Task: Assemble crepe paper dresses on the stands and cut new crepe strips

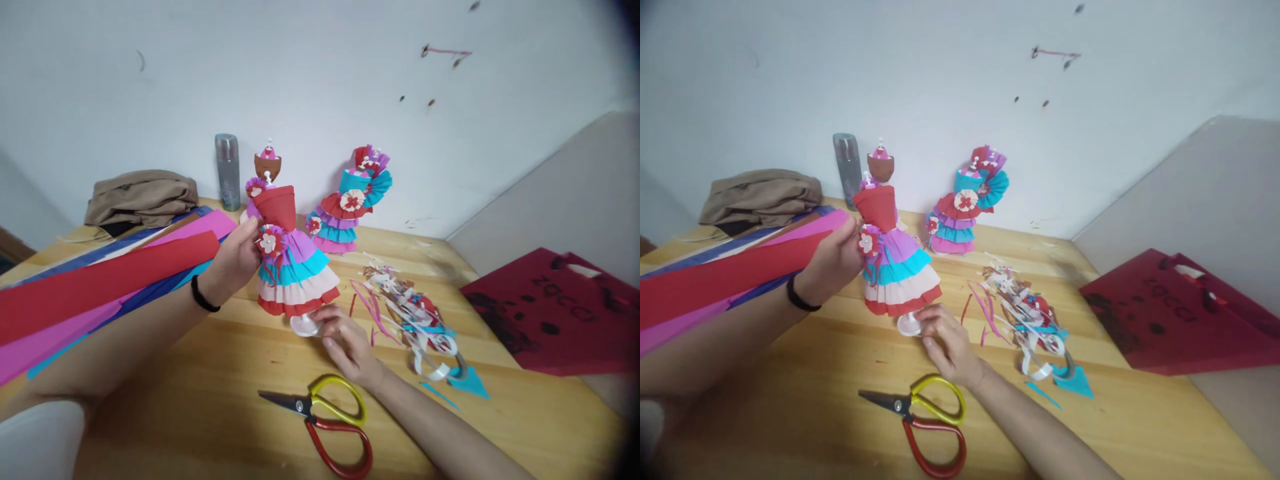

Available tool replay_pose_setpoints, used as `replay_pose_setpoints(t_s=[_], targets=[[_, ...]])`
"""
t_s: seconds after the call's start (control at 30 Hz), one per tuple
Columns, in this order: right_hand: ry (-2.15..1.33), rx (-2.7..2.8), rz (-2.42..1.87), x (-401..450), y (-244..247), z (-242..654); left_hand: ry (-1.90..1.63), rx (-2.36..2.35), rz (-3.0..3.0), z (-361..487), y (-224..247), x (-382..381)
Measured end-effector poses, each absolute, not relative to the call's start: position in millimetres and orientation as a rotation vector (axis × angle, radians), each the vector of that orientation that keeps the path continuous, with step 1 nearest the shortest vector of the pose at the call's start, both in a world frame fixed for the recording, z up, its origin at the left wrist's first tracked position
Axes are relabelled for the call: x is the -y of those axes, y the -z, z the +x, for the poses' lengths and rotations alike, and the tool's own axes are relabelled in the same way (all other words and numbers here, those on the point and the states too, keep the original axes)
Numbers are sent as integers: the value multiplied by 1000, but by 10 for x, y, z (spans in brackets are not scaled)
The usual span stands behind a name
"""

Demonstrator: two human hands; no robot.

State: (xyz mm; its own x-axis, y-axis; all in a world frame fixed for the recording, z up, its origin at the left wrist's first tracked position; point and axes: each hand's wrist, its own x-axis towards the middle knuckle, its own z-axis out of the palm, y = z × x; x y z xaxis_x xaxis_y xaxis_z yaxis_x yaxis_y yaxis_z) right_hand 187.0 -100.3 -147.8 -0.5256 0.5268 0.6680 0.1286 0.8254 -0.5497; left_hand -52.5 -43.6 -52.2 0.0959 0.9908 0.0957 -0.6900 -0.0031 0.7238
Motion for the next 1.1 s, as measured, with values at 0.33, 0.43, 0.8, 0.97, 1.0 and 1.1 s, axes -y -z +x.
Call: replay_pose_setpoints(t_s=[0.33,0.43,0.8,0.97,1.0,1.1], targets=[[-734,2320,-480,924,1557,1872,-1524,-535,1047,-353,593,314],[-773,2419,-465,936,1469,1880,-1548,-564,1128,-365,595,313],[-786,2783,-611,1275,666,2029,-1415,-560,1112,-259,584,454],[-825,2430,-705,1258,331,2024,-1392,-539,1136,-205,549,514],[-769,2333,-741,1220,274,1999,-1388,-532,1144,-194,538,519],[-579,2147,-819,1049,183,1891,-1398,-508,1168,-148,503,527]])
